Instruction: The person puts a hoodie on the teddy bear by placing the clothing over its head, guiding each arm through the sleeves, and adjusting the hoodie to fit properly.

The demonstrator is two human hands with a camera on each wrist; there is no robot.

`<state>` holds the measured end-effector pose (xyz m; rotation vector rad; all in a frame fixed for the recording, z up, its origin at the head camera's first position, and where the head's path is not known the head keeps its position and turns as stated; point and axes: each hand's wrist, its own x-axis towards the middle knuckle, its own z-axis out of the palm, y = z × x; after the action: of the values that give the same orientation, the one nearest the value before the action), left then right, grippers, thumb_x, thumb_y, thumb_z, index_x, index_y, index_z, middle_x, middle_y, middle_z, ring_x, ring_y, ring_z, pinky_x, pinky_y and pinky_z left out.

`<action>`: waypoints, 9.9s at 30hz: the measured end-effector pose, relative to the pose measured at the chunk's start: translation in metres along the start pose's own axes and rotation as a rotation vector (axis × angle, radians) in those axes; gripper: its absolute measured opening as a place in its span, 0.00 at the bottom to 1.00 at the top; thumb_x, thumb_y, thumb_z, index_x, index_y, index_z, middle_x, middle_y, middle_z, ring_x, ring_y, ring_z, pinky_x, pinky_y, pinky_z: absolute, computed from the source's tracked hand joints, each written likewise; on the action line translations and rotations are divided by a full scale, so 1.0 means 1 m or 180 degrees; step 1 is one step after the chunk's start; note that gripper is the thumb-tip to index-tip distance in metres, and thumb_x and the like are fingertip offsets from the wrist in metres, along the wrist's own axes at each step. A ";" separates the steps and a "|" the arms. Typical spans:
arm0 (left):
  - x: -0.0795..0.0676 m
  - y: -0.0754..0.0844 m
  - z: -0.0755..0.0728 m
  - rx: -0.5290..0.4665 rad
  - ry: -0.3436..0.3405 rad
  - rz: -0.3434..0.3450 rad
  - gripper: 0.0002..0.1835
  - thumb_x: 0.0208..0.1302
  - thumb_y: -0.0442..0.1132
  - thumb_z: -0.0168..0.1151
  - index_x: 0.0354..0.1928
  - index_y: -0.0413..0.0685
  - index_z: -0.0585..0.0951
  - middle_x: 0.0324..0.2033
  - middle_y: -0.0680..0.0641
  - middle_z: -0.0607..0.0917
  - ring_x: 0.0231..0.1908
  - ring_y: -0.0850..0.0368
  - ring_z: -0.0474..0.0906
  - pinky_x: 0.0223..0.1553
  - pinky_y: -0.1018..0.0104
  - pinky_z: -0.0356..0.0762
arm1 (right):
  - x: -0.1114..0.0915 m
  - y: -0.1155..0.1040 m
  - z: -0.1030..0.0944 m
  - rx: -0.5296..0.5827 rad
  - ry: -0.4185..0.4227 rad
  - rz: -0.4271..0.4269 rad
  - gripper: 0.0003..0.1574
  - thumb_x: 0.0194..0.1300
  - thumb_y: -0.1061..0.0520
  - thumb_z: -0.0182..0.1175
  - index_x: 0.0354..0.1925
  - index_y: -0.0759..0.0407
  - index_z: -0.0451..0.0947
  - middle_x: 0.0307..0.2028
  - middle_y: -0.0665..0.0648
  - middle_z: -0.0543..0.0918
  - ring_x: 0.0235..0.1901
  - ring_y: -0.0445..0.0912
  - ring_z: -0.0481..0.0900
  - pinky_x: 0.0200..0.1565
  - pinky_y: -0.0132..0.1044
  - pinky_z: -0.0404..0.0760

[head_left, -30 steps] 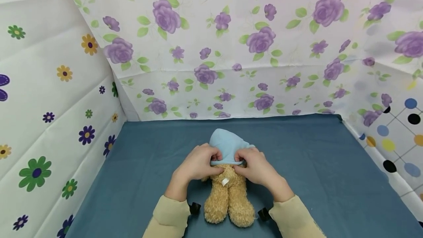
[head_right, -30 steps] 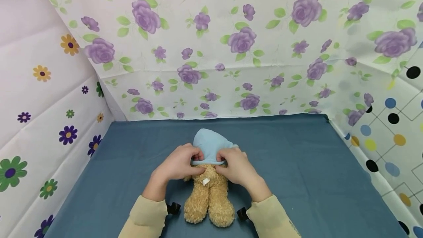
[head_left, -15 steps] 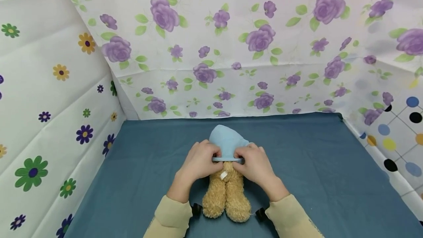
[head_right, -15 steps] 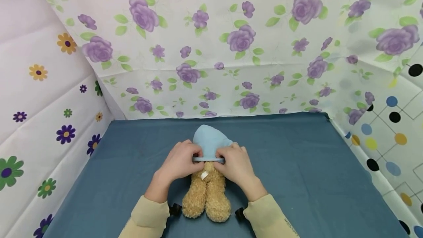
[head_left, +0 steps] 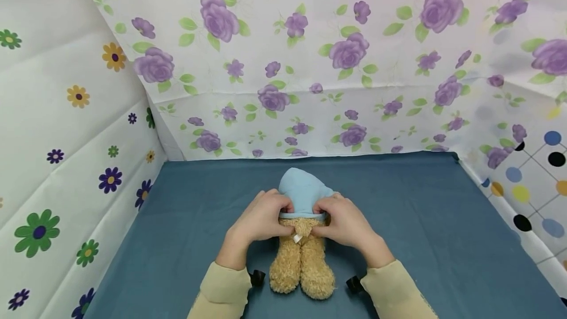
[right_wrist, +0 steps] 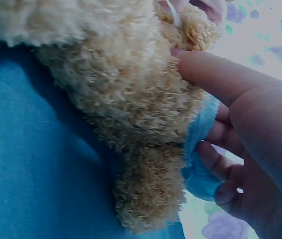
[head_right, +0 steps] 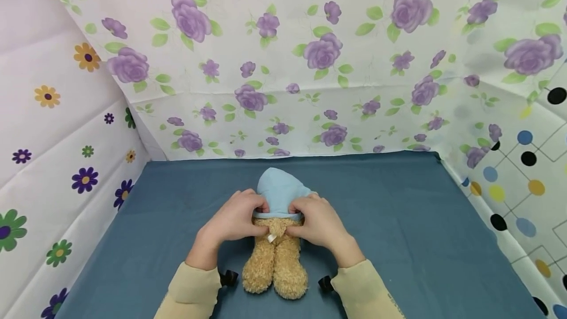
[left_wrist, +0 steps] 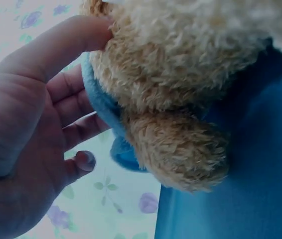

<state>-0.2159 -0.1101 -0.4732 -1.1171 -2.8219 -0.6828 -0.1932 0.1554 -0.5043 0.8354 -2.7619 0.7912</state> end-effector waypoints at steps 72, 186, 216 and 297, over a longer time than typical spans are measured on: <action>0.008 -0.006 0.016 0.0076 0.0564 -0.0142 0.18 0.62 0.43 0.80 0.21 0.65 0.79 0.17 0.64 0.74 0.22 0.64 0.63 0.33 0.62 0.66 | 0.005 -0.022 0.013 -0.0837 0.0661 0.0619 0.31 0.60 0.30 0.77 0.24 0.45 0.71 0.19 0.43 0.66 0.24 0.44 0.63 0.32 0.45 0.64; 0.007 -0.015 -0.010 -0.0622 0.0397 -0.0148 0.08 0.78 0.42 0.67 0.46 0.52 0.94 0.39 0.54 0.91 0.46 0.51 0.83 0.51 0.50 0.78 | 0.021 -0.009 -0.042 0.0515 0.0455 0.1461 0.17 0.80 0.48 0.64 0.60 0.51 0.88 0.48 0.52 0.90 0.42 0.47 0.86 0.40 0.48 0.84; 0.024 -0.010 -0.012 -0.1599 -0.0543 -0.0494 0.25 0.82 0.50 0.60 0.72 0.47 0.79 0.66 0.46 0.83 0.62 0.48 0.81 0.58 0.51 0.81 | 0.047 -0.002 -0.020 0.0147 0.0646 0.1380 0.14 0.72 0.52 0.73 0.51 0.57 0.85 0.32 0.52 0.78 0.27 0.45 0.73 0.31 0.44 0.75; 0.032 -0.009 -0.003 -0.1497 0.0254 -0.0865 0.05 0.76 0.42 0.70 0.41 0.51 0.85 0.40 0.48 0.77 0.38 0.51 0.71 0.42 0.53 0.71 | 0.045 0.002 -0.014 0.2347 -0.0349 0.1020 0.14 0.88 0.51 0.48 0.46 0.61 0.66 0.34 0.60 0.64 0.31 0.54 0.63 0.40 0.45 0.63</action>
<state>-0.2464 -0.0966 -0.4681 -0.7162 -2.8459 -1.4335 -0.2323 0.1429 -0.4802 0.5227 -2.7235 1.9410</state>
